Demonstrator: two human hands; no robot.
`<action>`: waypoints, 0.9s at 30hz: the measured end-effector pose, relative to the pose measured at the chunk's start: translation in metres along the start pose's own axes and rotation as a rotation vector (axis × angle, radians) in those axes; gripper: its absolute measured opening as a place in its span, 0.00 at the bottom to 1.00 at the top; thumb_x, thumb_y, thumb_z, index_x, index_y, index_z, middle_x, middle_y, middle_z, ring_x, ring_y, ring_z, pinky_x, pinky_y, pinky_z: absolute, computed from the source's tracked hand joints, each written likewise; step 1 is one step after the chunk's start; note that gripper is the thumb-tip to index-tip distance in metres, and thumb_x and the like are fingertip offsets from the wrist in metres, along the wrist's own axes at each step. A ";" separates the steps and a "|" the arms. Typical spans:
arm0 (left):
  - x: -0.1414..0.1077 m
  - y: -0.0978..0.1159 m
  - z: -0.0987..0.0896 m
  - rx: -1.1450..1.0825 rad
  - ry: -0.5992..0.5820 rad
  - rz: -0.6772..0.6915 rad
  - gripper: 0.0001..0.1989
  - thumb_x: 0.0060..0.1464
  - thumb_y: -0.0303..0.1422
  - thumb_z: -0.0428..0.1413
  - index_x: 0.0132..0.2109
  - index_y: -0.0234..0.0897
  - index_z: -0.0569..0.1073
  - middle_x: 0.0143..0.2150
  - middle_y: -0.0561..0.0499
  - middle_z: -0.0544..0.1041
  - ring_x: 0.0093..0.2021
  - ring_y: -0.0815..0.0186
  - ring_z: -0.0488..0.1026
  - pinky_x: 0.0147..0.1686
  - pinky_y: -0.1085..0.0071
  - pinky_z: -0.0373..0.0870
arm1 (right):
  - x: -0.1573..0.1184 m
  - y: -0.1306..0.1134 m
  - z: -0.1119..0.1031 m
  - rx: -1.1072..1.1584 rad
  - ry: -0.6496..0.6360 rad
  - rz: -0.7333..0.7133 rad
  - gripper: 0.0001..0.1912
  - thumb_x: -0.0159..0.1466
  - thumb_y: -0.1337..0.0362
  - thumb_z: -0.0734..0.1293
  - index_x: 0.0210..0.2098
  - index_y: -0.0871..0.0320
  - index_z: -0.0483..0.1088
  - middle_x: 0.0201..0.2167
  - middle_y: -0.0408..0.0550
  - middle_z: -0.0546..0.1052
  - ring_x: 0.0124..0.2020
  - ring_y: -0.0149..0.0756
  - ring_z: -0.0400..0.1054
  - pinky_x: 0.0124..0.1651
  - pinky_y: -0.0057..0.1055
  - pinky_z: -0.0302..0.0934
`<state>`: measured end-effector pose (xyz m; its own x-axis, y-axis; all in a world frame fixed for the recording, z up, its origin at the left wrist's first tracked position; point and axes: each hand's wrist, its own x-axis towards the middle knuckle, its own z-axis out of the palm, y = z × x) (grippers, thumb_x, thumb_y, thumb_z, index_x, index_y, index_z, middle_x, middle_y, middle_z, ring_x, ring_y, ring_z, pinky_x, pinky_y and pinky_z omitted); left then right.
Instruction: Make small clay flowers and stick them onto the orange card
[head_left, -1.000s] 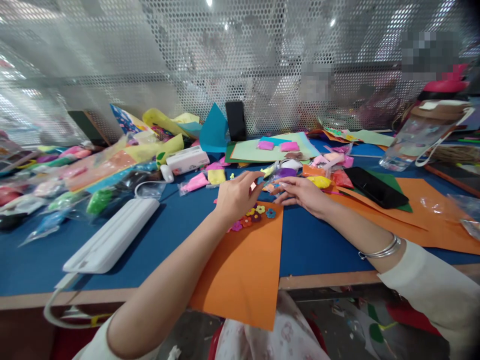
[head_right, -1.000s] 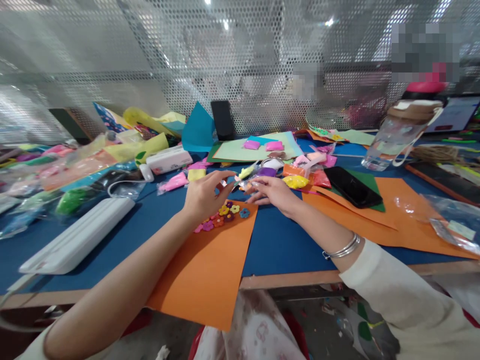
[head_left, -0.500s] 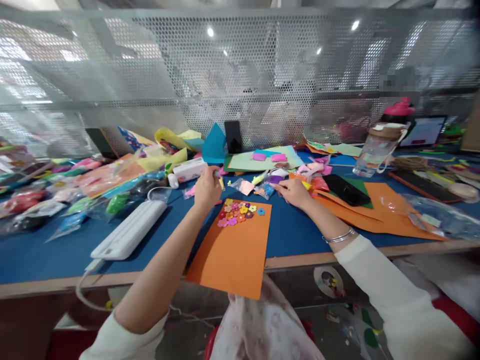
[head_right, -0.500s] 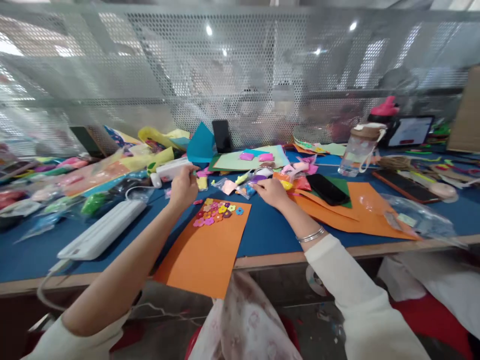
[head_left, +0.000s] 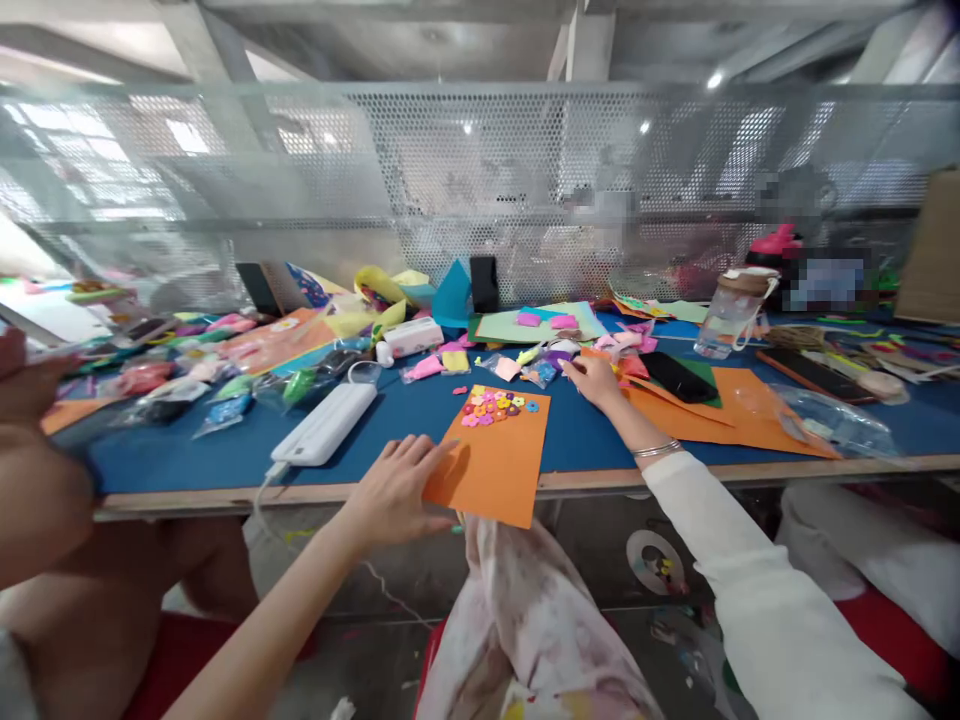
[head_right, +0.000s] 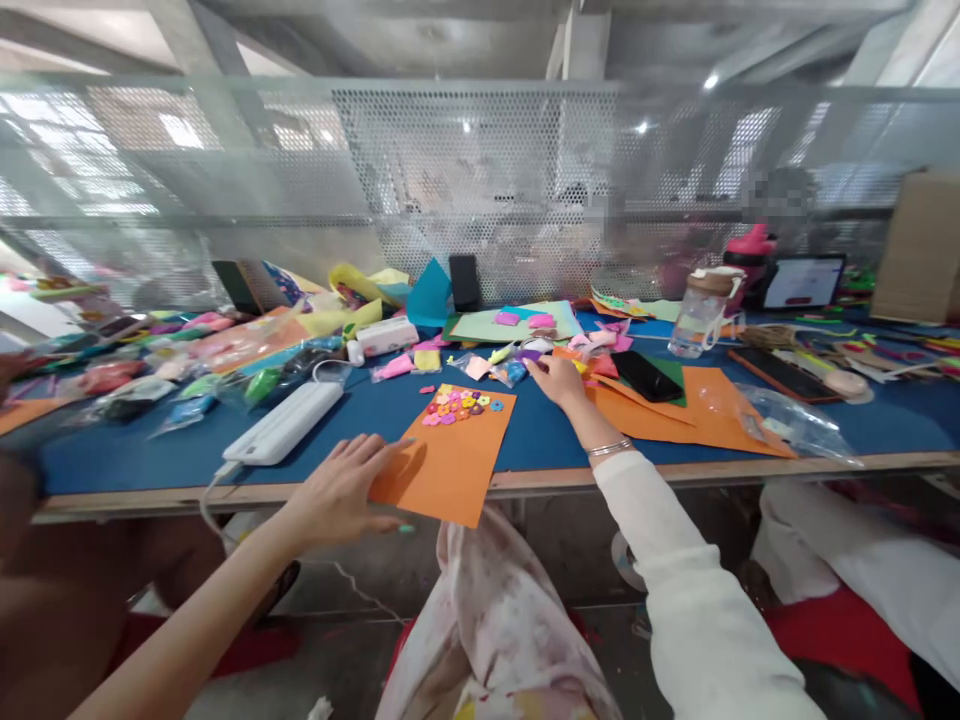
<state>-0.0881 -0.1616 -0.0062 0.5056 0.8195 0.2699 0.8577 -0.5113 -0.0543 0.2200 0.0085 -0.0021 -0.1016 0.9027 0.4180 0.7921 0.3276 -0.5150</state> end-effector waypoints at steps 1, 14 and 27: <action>-0.002 -0.001 0.003 0.038 -0.027 0.004 0.36 0.42 0.46 0.59 0.58 0.36 0.63 0.43 0.42 0.70 0.42 0.52 0.67 0.42 0.56 0.63 | -0.001 0.000 0.000 -0.015 0.007 0.009 0.18 0.64 0.54 0.61 0.25 0.61 0.66 0.22 0.41 0.69 0.26 0.28 0.64 0.35 0.30 0.60; 0.034 0.029 0.023 0.040 0.021 -0.040 0.15 0.60 0.38 0.46 0.46 0.36 0.73 0.33 0.47 0.73 0.36 0.61 0.69 0.37 0.64 0.57 | -0.003 -0.014 0.009 0.057 0.078 -0.160 0.12 0.60 0.57 0.62 0.32 0.59 0.72 0.29 0.49 0.75 0.33 0.38 0.69 0.37 0.32 0.60; -0.072 0.062 0.108 -0.094 0.539 0.198 0.10 0.52 0.20 0.48 0.34 0.36 0.71 0.21 0.54 0.71 0.24 0.68 0.67 0.37 0.66 0.64 | -0.201 -0.002 -0.023 0.290 -0.438 -0.460 0.13 0.54 0.74 0.61 0.17 0.59 0.55 0.20 0.41 0.71 0.23 0.27 0.65 0.30 0.25 0.57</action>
<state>-0.0616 -0.2243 -0.1332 0.5152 0.4707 0.7163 0.7273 -0.6822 -0.0749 0.2525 -0.1802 -0.0673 -0.6697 0.6640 0.3327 0.4241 0.7096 -0.5626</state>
